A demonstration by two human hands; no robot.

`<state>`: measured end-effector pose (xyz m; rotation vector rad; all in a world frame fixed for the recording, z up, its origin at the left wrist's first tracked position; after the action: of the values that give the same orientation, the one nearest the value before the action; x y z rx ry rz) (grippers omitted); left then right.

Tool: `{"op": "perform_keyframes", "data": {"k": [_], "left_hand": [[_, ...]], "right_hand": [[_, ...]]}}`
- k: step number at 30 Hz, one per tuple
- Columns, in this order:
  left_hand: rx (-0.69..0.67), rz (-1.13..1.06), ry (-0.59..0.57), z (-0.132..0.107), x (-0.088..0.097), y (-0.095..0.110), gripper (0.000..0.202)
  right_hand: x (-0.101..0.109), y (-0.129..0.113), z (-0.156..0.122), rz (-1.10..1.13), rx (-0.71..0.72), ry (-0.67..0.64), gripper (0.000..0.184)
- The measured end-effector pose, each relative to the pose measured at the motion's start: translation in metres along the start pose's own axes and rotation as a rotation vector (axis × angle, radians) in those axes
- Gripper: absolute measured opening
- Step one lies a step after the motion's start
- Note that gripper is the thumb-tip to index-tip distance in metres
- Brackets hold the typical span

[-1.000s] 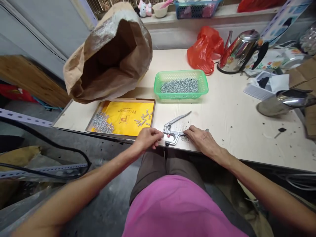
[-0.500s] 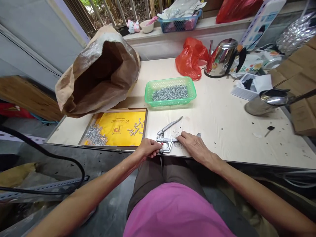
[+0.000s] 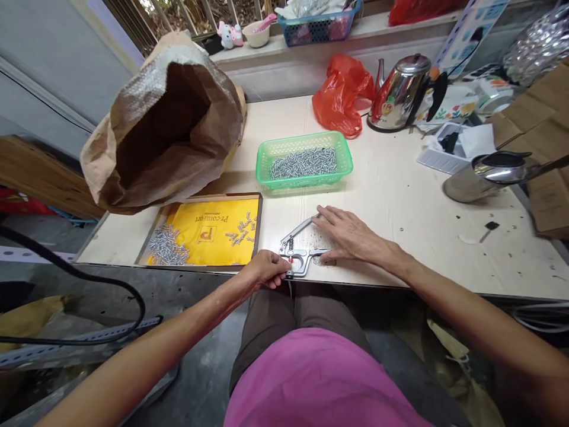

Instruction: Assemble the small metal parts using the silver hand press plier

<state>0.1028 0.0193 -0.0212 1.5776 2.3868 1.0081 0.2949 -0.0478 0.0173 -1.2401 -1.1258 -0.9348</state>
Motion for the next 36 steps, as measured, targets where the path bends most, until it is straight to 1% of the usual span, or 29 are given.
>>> {"op": "perform_keyframes", "data": {"k": [1, 3, 5, 9, 11, 16, 18, 19, 20, 22, 23, 24, 25, 27, 29, 31, 32, 34, 36], "left_hand": [[0.004, 0.0, 0.001, -0.001, 0.0, 0.0, 0.032], [0.014, -0.001, 0.003, -0.002, -0.001, 0.002, 0.031], [0.027, 0.001, 0.007, -0.003, -0.001, 0.003, 0.03], [0.047, 0.01, 0.016, -0.002, -0.001, 0.001, 0.03], [0.051, 0.013, 0.022, 0.001, -0.001, -0.001, 0.031], [0.042, 0.03, 0.038, 0.002, 0.001, -0.006, 0.033], [0.017, 0.113, 0.069, -0.003, 0.002, -0.005, 0.034], [-0.041, 0.193, 0.122, -0.006, 0.004, -0.001, 0.034], [-0.136, 0.29, 0.197, -0.009, 0.006, 0.007, 0.033], [-0.397, 0.499, 0.374, -0.018, 0.006, 0.028, 0.026], [-0.533, 0.59, 0.444, -0.022, 0.002, 0.039, 0.022], [-0.656, 0.669, 0.482, -0.023, -0.003, 0.049, 0.023], [-0.755, 0.74, 0.489, -0.022, -0.01, 0.058, 0.031], [-0.9, 0.849, 0.44, -0.014, -0.023, 0.072, 0.05], [-0.967, 0.906, 0.362, -0.002, -0.031, 0.08, 0.059], [-0.964, 0.929, 0.312, 0.009, -0.033, 0.084, 0.056], [-0.947, 0.935, 0.301, 0.012, -0.033, 0.085, 0.053], [-0.911, 0.943, 0.306, 0.016, -0.034, 0.086, 0.046], [-0.881, 0.937, 0.324, 0.015, -0.035, 0.085, 0.039]], "right_hand": [[-0.004, 0.004, 0.005, -0.018, 0.014, -0.041, 0.092], [-0.011, 0.009, 0.014, -0.031, 0.042, -0.109, 0.102], [-0.014, 0.01, 0.019, -0.025, 0.058, -0.128, 0.104], [-0.01, 0.009, 0.022, -0.03, 0.054, -0.099, 0.105], [-0.008, 0.008, 0.022, -0.048, 0.054, -0.101, 0.1], [-0.006, 0.003, 0.022, -0.064, 0.03, -0.116, 0.078], [-0.005, 0.002, 0.021, -0.065, 0.009, -0.108, 0.07], [-0.005, 0.001, 0.02, -0.067, 0.0, -0.104, 0.066], [-0.004, 0.001, 0.019, -0.069, -0.006, -0.101, 0.064], [-0.005, -0.001, 0.018, -0.072, -0.011, -0.095, 0.06], [-0.005, -0.002, 0.017, -0.074, -0.01, -0.092, 0.059], [-0.005, -0.003, 0.016, -0.077, -0.01, -0.09, 0.058], [-0.005, -0.004, 0.016, -0.083, -0.012, -0.087, 0.058], [-0.005, -0.004, 0.016, -0.095, -0.015, -0.083, 0.059], [-0.003, -0.003, 0.016, -0.09, -0.005, -0.094, 0.062], [0.0, -0.001, 0.017, -0.068, -0.005, -0.117, 0.065], [0.002, -0.001, 0.016, -0.058, -0.009, -0.134, 0.064], [0.006, 0.0, 0.015, -0.056, -0.024, -0.172, 0.054], [0.006, -0.003, 0.012, -0.07, -0.034, -0.21, 0.038]]}}
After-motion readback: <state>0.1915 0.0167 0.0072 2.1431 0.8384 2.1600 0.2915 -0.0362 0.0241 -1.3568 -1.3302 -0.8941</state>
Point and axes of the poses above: each hand's wrist, its own z-axis towards the middle knuckle, its own x-axis out of the back of the hand, y = z × x, the point moved 6 cm from there along z, towards the middle knuckle, and after that the axes turned 1 degree about y, right-handed, at the moved point
